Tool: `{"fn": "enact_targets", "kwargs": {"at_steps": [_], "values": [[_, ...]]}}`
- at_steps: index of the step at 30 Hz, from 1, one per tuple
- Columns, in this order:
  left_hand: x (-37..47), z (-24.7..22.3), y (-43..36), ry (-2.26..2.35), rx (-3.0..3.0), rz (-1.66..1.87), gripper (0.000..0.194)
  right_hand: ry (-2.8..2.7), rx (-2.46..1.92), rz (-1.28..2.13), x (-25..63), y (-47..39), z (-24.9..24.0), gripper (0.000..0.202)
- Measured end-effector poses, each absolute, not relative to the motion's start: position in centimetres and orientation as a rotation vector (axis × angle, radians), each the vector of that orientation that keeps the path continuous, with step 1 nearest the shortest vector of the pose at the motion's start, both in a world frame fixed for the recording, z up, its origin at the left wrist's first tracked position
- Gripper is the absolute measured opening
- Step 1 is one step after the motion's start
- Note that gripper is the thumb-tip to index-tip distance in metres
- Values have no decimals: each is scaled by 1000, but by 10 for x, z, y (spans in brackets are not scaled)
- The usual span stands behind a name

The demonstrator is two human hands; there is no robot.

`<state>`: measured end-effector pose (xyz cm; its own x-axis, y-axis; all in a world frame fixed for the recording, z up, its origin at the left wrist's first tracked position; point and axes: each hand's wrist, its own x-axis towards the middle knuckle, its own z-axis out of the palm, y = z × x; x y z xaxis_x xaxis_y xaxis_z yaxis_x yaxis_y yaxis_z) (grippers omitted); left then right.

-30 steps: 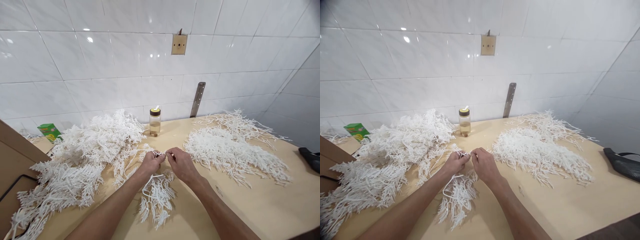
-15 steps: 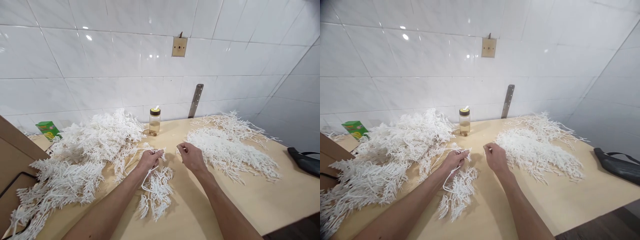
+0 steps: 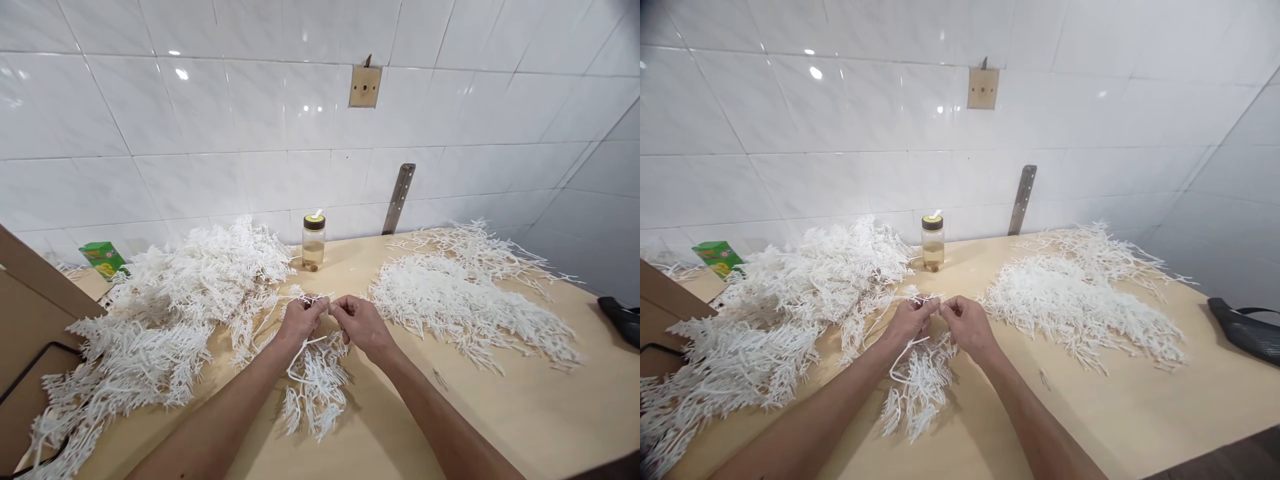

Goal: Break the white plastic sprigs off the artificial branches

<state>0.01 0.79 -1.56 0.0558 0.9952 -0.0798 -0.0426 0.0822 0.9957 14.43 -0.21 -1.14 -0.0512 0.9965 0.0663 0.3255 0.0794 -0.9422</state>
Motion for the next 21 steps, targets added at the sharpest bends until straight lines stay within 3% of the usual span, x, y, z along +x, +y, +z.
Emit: {"fn": "enact_targets", "kwargs": {"at_steps": [8,15,21], "values": [[-1,-11,5,1232,1499,1149,33,-1835,-1351,542,148,-3,-18,16],[7,-19,2,1341,1418,1349,37,-1627,-1376,1096,138,-7,-20,8],[-9,-20,19,1316,1096,1308,45,-1732,-1345,945,140,-17,-19,4]]}}
